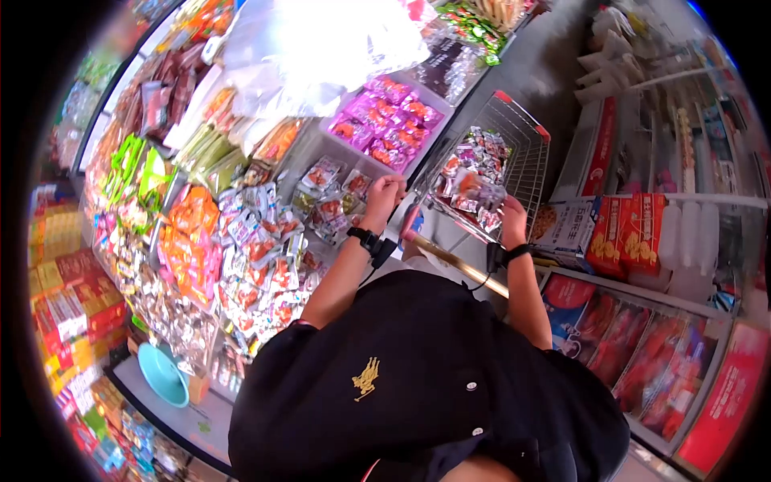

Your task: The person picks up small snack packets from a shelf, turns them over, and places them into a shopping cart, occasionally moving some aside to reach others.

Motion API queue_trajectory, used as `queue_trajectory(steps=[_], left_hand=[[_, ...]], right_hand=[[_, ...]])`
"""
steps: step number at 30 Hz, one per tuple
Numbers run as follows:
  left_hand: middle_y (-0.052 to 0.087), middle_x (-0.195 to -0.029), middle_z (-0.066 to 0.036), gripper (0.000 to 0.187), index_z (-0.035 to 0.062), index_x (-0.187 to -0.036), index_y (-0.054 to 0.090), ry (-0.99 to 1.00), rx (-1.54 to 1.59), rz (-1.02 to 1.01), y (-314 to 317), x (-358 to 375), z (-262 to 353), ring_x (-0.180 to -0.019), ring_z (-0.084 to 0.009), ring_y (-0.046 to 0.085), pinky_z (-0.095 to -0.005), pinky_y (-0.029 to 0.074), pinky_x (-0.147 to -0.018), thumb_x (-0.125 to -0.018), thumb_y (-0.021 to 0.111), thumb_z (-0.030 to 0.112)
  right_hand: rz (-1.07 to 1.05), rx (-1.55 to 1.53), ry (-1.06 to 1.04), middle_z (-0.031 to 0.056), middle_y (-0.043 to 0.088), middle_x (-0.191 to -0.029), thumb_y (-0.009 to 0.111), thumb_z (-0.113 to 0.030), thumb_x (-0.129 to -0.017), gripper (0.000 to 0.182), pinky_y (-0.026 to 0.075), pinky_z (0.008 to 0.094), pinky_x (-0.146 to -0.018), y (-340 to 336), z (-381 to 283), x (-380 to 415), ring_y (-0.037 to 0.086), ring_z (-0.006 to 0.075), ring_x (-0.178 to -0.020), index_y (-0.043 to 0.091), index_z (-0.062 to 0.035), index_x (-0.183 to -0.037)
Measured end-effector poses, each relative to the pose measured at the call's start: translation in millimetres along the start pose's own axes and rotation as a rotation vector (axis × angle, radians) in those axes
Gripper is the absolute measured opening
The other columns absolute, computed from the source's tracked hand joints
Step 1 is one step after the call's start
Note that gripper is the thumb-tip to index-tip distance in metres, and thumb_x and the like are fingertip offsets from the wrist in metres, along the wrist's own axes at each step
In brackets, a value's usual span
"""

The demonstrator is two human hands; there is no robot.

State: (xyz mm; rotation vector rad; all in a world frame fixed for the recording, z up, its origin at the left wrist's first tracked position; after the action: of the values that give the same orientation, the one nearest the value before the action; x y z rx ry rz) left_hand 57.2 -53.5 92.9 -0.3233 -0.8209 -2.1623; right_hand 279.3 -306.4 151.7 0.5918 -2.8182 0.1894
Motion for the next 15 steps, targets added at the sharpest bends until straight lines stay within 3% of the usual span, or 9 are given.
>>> queue_trajectory(steps=[1,2,4,5,7,9,12,13,15], left_hand=[[0.065,-0.092,-0.002,0.014,0.0062,-0.104,0.06,0.032,-0.009,0.06,-7,-2,-6,-0.073,-0.0085,0.061,-0.0208,0.048,-0.064,-0.094,0.051,0.011],[0.065,-0.09,-0.002,0.013,0.006,-0.102,0.061,0.05,-0.048,0.104,-18,-1,-11,-0.073,-0.0091,0.06,-0.0216,0.048,-0.064,-0.094,0.052,0.011],[0.065,-0.088,-0.001,0.011,0.0056,-0.098,0.062,0.086,-0.13,0.19,-37,1,-18,-0.073,-0.0103,0.06,-0.0233,0.048,-0.065,-0.092,0.054,0.011],[0.066,-0.088,-0.003,0.011,0.0045,-0.094,0.064,0.197,-0.228,0.216,-55,-7,-34,-0.076,-0.0118,0.062,-0.0268,0.05,-0.068,-0.089,0.056,0.01],[0.067,-0.088,-0.005,0.011,0.0036,-0.094,0.064,0.182,-0.387,0.358,-98,-13,-68,-0.08,-0.0144,0.064,-0.0292,0.051,-0.071,-0.088,0.056,0.009],[0.07,-0.086,-0.011,0.016,0.002,-0.097,0.064,0.324,-0.593,0.55,-119,7,-61,-0.082,-0.0206,0.068,-0.0322,0.052,-0.072,-0.084,0.057,0.008],[0.07,-0.079,-0.016,0.018,-0.0011,-0.092,0.065,0.133,-0.315,0.668,-146,31,-67,-0.077,-0.028,0.07,-0.036,0.053,-0.067,-0.082,0.062,0.013],[0.069,-0.075,-0.02,0.025,-0.0038,-0.087,0.067,0.144,-0.519,0.77,-164,28,-80,-0.073,-0.0322,0.07,-0.0399,0.053,-0.064,-0.079,0.065,0.02],[0.069,-0.075,-0.021,0.027,-0.0041,-0.084,0.067,0.098,-0.467,0.747,-182,25,-102,-0.075,-0.0344,0.069,-0.0416,0.053,-0.066,-0.078,0.065,0.022]], right_hand=[[0.047,0.214,0.014,0.0043,0.063,-0.102,0.049,0.001,-0.087,0.031,0.048,0.0267,-0.075,-35,33,-20,0.061,0.0159,-0.088,0.06,0.0014,-0.116],[0.0,0.194,0.055,0.0035,0.062,-0.101,0.049,0.0,-0.087,0.033,0.048,0.0267,-0.074,-56,50,-30,0.06,0.0148,-0.088,0.058,0.001,-0.119],[0.07,0.131,0.104,0.0026,0.06,-0.098,0.05,-0.002,-0.088,0.033,0.05,0.0275,-0.074,-40,36,-17,0.06,0.0144,-0.088,0.057,0.0002,-0.121],[0.068,0.137,0.158,0.004,0.06,-0.101,0.051,-0.002,-0.088,0.034,0.051,0.0297,-0.077,-22,24,-8,0.06,0.0162,-0.089,0.056,0.0003,-0.122],[-0.056,0.129,0.186,0.0078,0.06,-0.108,0.049,-0.002,-0.089,0.035,0.052,0.0318,-0.081,3,23,-10,0.061,0.0197,-0.093,0.054,0.0013,-0.123],[-0.18,0.181,0.156,0.0113,0.06,-0.115,0.046,0.0,-0.089,0.035,0.052,0.0322,-0.084,42,17,-9,0.061,0.022,-0.097,0.053,0.0019,-0.124],[-0.418,0.207,0.121,0.0127,0.06,-0.115,0.045,0.0,-0.09,0.035,0.052,0.0328,-0.084,106,11,-11,0.062,0.0217,-0.096,0.054,0.0013,-0.123],[-0.47,0.185,0.147,0.0128,0.06,-0.113,0.044,0.001,-0.09,0.034,0.052,0.0319,-0.083,130,10,-12,0.063,0.0214,-0.094,0.055,0.0011,-0.122],[-0.578,0.305,0.149,0.0108,0.061,-0.112,0.044,-0.001,-0.091,0.034,0.052,0.0301,-0.081,174,6,-6,0.064,0.0201,-0.094,0.055,0.0003,-0.123]])
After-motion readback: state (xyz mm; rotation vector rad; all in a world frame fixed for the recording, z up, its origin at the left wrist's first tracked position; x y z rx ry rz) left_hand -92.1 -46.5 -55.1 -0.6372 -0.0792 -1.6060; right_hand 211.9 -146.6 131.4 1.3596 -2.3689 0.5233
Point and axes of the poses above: each hand's wrist, its own x-axis away from the middle knuckle, its own y-axis out of the palm, z = x × y, the point moved 3 cm from there along -x, towards the middle knuckle
